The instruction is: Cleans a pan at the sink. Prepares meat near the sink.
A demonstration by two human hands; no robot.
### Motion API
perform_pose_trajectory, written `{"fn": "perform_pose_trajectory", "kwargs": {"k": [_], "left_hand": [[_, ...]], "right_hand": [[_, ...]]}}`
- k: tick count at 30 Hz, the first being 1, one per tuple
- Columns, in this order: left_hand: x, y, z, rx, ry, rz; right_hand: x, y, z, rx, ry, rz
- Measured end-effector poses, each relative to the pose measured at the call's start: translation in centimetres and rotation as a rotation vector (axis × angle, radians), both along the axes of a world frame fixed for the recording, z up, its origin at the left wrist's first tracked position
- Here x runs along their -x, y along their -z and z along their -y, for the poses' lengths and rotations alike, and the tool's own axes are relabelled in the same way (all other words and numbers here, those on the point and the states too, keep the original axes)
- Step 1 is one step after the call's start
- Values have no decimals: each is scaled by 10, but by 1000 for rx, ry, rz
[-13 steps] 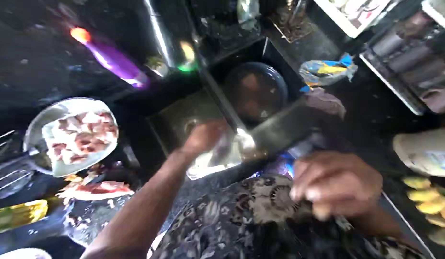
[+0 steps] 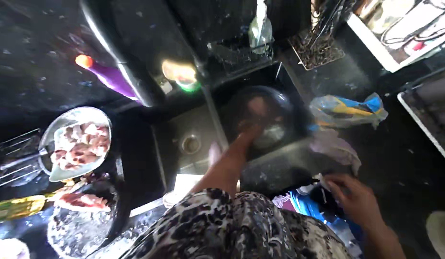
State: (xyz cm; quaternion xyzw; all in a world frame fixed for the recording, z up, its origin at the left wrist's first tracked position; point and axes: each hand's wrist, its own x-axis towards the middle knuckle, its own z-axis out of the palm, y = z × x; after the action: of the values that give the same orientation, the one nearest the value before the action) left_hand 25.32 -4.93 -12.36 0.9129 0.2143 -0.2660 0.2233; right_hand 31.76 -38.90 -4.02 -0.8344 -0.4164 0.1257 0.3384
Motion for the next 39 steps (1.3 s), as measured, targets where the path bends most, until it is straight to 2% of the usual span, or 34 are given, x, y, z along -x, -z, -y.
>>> {"fn": "perform_pose_trajectory", "kwargs": {"k": [1, 3, 6, 8, 11, 13, 14, 17, 20, 22, 25, 29, 31, 33, 36, 39], "left_hand": [[1, 45, -8, 49, -41, 120], [-10, 88, -17, 125, -89, 4], [-13, 90, -15, 135, -246, -56], [-14, 86, -19, 88, -224, -46], [-15, 100, -34, 135, -224, 56], [-22, 88, -39, 169, -243, 87], [-26, 74, -41, 245, -337, 79], [-17, 56, -52, 525, -673, 333], [-5, 17, -59, 725, -794, 497], [5, -5, -66, 688, -801, 511], [21, -32, -67, 575, -779, 498], [36, -72, -49, 360, -511, 516], [36, -71, -48, 530, -523, 655], [42, -66, -49, 738, -645, 719], [59, -69, -48, 889, -811, 687], [65, -70, -43, 1166, -872, 580]], "right_hand": [[-6, 6, 2, 17, -11, -7], [-18, 16, 5, 32, -33, -27], [-34, 28, 0, 34, -60, -43], [-43, 31, -9, 48, -94, -77], [-55, 29, -35, 101, -160, -170], [-60, 20, -60, 201, -206, -261], [-60, 17, -73, 238, -242, -295], [-54, 20, -108, 276, -415, -339], [-38, 19, -143, 338, -553, -368], [-27, 21, -167, 322, -526, -387], [-20, 37, -206, 138, -335, -349], [-30, 46, -268, -49, -437, -211], [-30, 43, -284, -7, -419, -297], [-32, 42, -287, 4, -379, -330], [-36, 32, -284, 16, -386, -237], [-35, 30, -286, 38, -464, -132]]}}
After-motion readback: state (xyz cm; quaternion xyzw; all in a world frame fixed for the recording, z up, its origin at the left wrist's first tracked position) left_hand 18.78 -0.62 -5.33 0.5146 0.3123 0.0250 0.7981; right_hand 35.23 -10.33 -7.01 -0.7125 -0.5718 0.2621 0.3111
